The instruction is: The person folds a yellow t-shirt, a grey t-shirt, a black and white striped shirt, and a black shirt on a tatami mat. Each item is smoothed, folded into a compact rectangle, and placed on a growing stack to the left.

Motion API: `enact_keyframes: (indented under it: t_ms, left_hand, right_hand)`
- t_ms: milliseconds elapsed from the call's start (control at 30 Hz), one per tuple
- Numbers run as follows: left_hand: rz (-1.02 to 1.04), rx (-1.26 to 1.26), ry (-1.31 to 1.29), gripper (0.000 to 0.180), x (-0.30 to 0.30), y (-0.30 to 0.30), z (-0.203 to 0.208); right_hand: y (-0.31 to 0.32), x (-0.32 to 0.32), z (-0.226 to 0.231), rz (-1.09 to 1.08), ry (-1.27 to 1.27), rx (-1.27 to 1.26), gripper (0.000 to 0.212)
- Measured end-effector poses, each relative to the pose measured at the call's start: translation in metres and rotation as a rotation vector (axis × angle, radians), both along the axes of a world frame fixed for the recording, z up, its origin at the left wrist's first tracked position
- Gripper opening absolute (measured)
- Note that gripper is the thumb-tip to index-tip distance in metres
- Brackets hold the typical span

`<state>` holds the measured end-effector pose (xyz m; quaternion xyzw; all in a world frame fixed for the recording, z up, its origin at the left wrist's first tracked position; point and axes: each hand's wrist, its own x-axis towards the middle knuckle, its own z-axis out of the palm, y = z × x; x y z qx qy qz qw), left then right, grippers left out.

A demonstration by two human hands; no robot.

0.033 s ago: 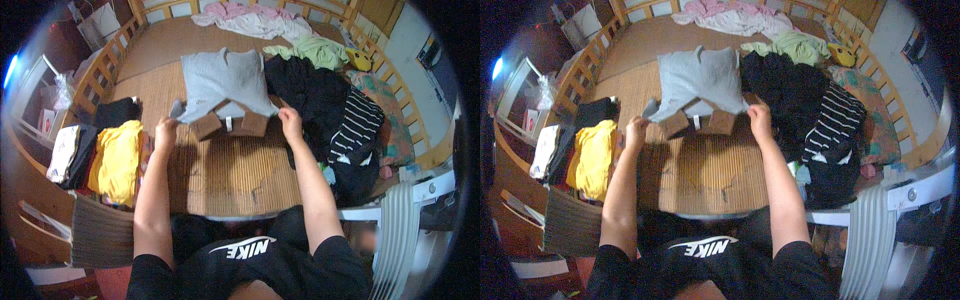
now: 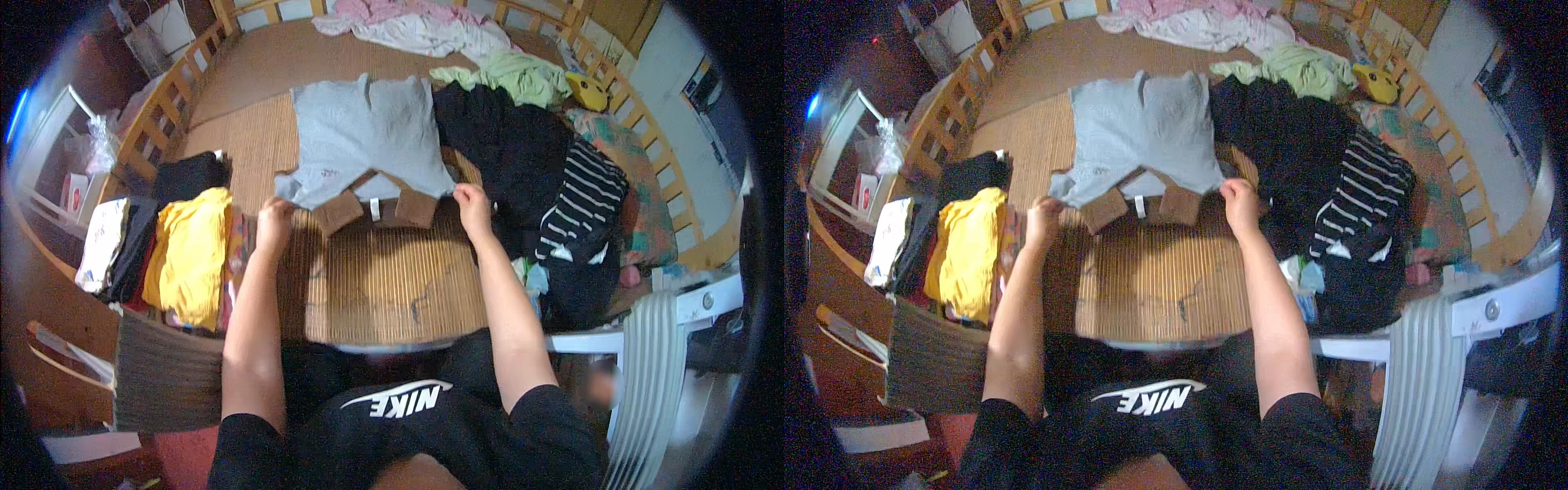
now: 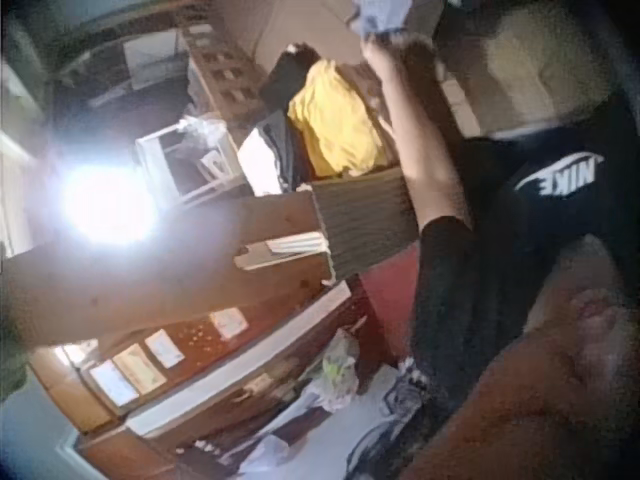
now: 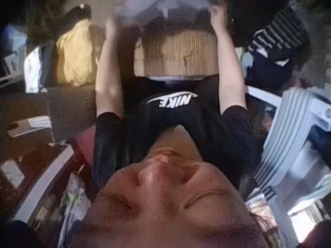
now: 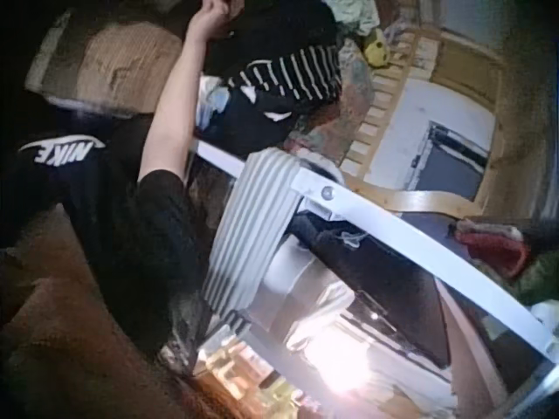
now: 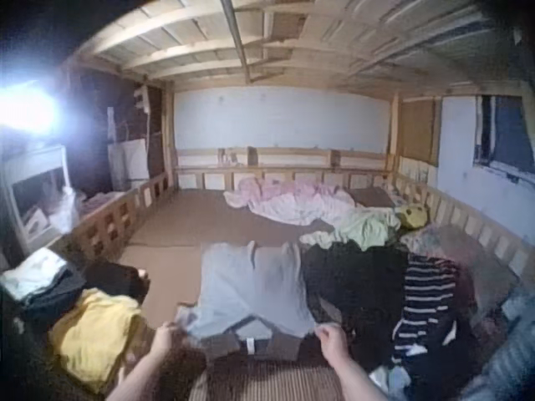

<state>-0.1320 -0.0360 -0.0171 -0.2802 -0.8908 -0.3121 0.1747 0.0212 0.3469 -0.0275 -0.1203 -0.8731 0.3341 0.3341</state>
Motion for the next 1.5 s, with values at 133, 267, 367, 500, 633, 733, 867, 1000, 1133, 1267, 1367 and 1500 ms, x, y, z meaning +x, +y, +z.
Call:
enact_keyframes:
  t_ms: [133,267,367,500,633,733,867,1000,1133,1267,1367,1500]
  left_hand:
    - [-0.104,-0.199,-0.213,0.009,0.055,-0.023,-0.049]
    - [-0.077,-0.484,-0.411,0.013,0.084,-0.028,-0.031]
    - [0.009,-0.129,-0.256,0.035,0.109,-0.025,-0.035]
    - [0.302,0.671,-1.406,0.063,0.117,-0.006,-0.057]
    - [0.417,0.973,-1.63,0.035,0.147,0.012,-0.082]
    - [0.402,1.117,-1.492,0.022,0.154,0.052,-0.092]
    - [0.426,0.976,-1.292,0.017,0.171,0.055,-0.072]
    - [0.342,0.702,-1.372,0.02,0.189,0.019,-0.042]
    - [0.227,0.066,-1.093,0.036,0.202,0.019,-0.027]
    - [0.291,-0.238,-0.833,0.052,0.197,0.008,-0.053]
    - [0.258,-0.467,-0.887,0.05,0.197,0.011,-0.047]
    - [0.208,-0.493,-0.993,0.061,0.183,0.011,-0.029]
  right_hand:
    - [-0.019,0.062,-0.049,-0.06,-0.232,-0.106,0.013]
    - [-0.022,0.087,-0.053,-0.027,-0.407,-0.175,0.014]
    - [-0.041,0.093,-0.063,-0.188,-0.202,-0.128,0.021]
    - [-0.079,0.102,-0.06,-0.111,-0.336,-1.106,0.039]
    - [-0.094,0.096,-0.073,-0.108,-0.63,-0.918,0.037]
    - [-0.082,0.086,-0.095,-0.027,-0.534,-0.77,0.035]
    - [-0.093,0.093,-0.069,0.062,-0.269,-0.996,0.029]
    - [-0.119,0.126,-0.007,-0.016,-0.486,-1.345,0.026]
    - [-0.12,0.149,-0.014,-0.084,-0.913,-0.864,0.03]
    - [-0.127,0.147,-0.021,-0.189,-0.926,-0.097,0.035]
    - [-0.127,0.143,-0.012,-0.233,-0.674,0.064,0.034]
    - [-0.139,0.139,-0.017,0.004,-0.688,0.267,0.033]
